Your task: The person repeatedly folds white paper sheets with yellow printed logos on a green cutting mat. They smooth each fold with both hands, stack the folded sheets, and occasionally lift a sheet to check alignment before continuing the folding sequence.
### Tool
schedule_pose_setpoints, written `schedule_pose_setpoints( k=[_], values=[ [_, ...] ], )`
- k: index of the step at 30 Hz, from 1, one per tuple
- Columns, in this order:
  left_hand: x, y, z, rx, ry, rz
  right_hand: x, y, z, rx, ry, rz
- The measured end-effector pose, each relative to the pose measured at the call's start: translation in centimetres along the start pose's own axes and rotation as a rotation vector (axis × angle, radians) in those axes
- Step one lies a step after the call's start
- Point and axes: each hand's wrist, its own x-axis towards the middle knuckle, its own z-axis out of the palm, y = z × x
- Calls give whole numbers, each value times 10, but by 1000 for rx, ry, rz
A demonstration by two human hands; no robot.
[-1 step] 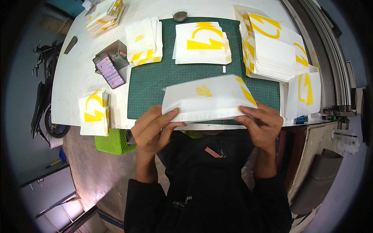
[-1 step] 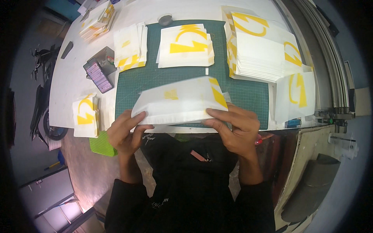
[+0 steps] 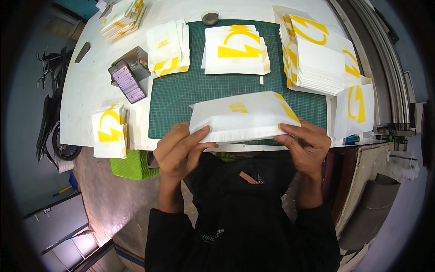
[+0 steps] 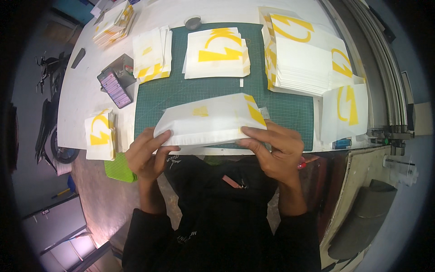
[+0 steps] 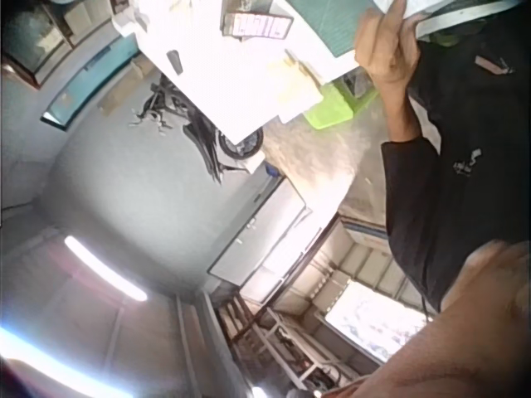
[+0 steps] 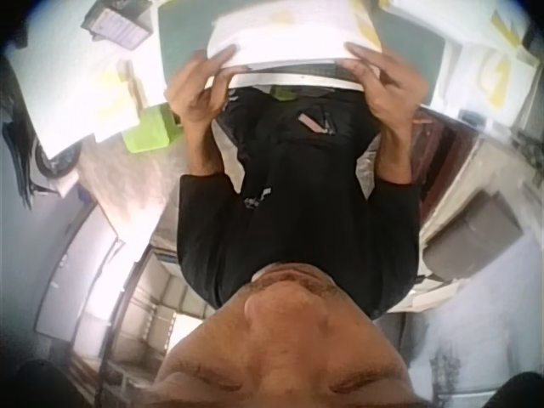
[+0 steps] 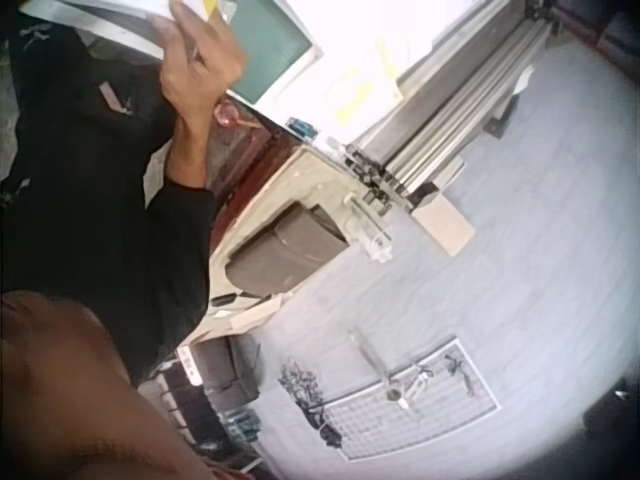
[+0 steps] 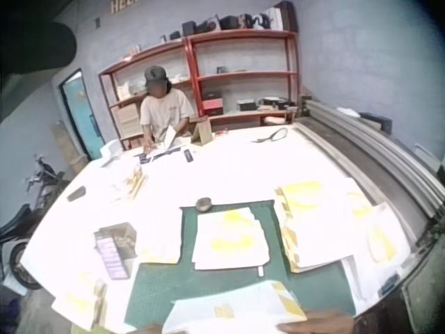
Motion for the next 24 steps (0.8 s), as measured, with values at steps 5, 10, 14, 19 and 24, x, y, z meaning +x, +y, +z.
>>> schedule_pose_setpoints(
  k=[5, 10, 14, 19, 24],
  values=[
    [-5, -6, 4, 91, 13, 80, -1, 0, 1, -53, 19, -80],
    [-3, -1, -3, 270, 20, 40, -6, 1, 2, -153, 135, -190],
    [9, 4, -9, 256, -62, 19, 7, -9, 4, -192, 106, -277],
    [30, 24, 4, 217, -351, 68, 8, -5, 4, -224, -67, -292],
    [30, 24, 17, 212, -371, 169, 11, -18, 5, -359, -117, -287]
  ],
)
